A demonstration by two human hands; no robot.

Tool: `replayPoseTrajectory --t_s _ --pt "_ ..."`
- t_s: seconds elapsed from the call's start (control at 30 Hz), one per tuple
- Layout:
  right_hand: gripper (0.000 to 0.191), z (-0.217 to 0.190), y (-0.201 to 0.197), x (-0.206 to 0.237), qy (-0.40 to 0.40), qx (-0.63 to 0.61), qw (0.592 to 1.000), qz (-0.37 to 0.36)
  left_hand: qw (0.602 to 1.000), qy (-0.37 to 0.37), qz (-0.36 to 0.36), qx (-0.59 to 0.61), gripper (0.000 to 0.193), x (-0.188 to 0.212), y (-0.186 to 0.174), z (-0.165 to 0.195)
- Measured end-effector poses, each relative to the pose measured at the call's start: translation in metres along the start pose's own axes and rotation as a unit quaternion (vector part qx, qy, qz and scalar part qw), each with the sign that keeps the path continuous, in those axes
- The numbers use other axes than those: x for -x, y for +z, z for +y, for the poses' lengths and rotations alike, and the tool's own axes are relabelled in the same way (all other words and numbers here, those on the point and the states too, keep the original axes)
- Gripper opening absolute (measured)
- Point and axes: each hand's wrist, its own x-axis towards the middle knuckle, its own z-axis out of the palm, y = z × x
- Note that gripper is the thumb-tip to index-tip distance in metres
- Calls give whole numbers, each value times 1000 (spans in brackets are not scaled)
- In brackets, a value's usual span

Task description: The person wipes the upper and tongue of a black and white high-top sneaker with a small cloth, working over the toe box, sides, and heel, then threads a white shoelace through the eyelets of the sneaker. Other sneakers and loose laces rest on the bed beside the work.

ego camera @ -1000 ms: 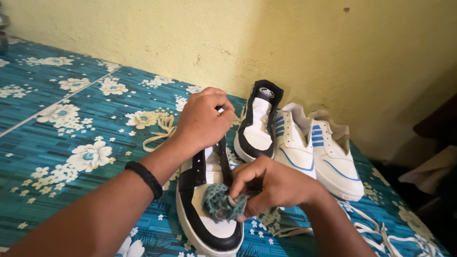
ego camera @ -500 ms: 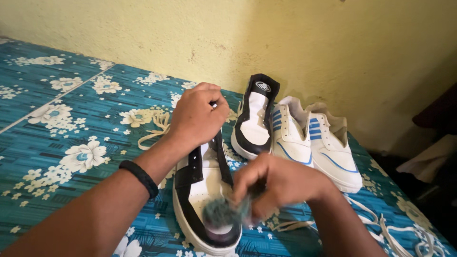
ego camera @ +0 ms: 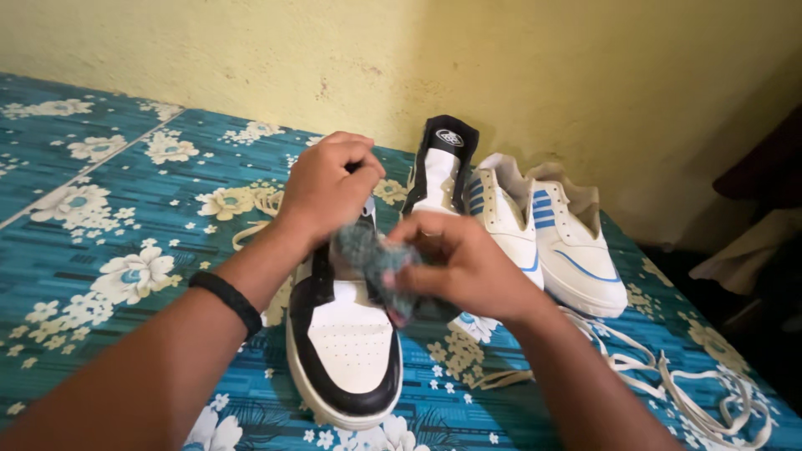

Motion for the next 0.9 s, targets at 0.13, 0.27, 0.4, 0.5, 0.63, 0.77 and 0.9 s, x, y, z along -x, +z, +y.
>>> replayPoseTrajectory --t_s 0.13,0.27,0.4,0.5,0.63,0.77,0.9 --pt "31 14 14 -19 -94 185 962 175 1000 -12 -8 21 16 -3 0 -5" --pt "30 14 19 -15 -34 270 948 162 1000 12 -4 15 16 -3 -1 -10" --pt "33 13 11 -11 -157 269 947 73 997 -51 -39 47 17 -4 -4 -15" --pt "34 17 -2 -27 -224 267 930 118 997 -24 -43 51 17 -7 -5 -16" --pt "35 26 -16 -59 -207 264 929 155 998 -17 -29 49 20 -3 -5 -14" --pt "25 39 -6 -72 -148 190 948 207 999 -37 -4 35 31 0 -5 -14" --pt "34 42 4 -70 -129 169 951 226 983 -61 -19 171 37 -5 -8 -26"
